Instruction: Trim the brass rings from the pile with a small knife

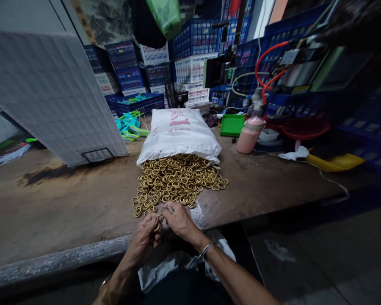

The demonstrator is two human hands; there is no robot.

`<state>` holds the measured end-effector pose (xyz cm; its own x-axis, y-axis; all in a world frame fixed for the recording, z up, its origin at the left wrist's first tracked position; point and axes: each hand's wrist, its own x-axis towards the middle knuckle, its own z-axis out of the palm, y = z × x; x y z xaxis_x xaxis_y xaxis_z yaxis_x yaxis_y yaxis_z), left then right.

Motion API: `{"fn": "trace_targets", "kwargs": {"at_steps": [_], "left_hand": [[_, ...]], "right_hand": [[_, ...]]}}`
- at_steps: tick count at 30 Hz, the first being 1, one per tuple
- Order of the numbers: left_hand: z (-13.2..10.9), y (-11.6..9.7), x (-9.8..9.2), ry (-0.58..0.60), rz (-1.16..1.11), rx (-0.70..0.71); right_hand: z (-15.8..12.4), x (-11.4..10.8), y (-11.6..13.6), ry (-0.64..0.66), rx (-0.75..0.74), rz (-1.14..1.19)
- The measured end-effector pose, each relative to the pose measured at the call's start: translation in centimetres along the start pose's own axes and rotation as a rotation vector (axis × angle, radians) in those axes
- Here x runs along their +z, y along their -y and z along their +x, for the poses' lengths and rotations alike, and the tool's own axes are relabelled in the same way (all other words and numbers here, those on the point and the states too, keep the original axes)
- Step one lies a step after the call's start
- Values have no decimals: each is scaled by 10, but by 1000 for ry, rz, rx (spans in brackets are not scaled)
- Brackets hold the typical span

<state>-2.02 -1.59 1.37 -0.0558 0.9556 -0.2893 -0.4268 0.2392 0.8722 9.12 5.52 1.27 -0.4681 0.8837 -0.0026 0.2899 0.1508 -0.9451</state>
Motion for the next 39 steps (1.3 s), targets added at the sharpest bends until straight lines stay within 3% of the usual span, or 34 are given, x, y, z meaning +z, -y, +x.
{"fn": "trace_targets", "kwargs": {"at_steps": [4,9,13,19,26,29,32,35,37,39], "left_hand": [[-9,3,5,2,-36,-2],[-15,6,7,-7,-36,-3],[-15,9,7,3,-22,34],[-14,10,6,7,107,92],[-21,11,4,-20,225,125],[-35,15,6,58,159,27],[-43,32,4,135,-28,-198],[-36,60,-4,-75,-161,-523],[-25,78,-10,-205,-221,-645],[-12,92,-14,-291,-295,-680]], "right_hand": [[-10,-1,-1,-27,-26,-29],[-22,0,-8,-76,-93,-225],[-31,0,-9,25,-175,-322],[-39,-3,-1,109,-166,-412],[-37,-6,-18,64,-151,-675],[-33,-12,-28,-3,-76,-802],[-28,-13,-31,-46,-70,-816],[-21,-4,-31,-48,-111,-802],[-15,3,-31,-67,-134,-815],[-9,8,-30,-52,-117,-847]]}}
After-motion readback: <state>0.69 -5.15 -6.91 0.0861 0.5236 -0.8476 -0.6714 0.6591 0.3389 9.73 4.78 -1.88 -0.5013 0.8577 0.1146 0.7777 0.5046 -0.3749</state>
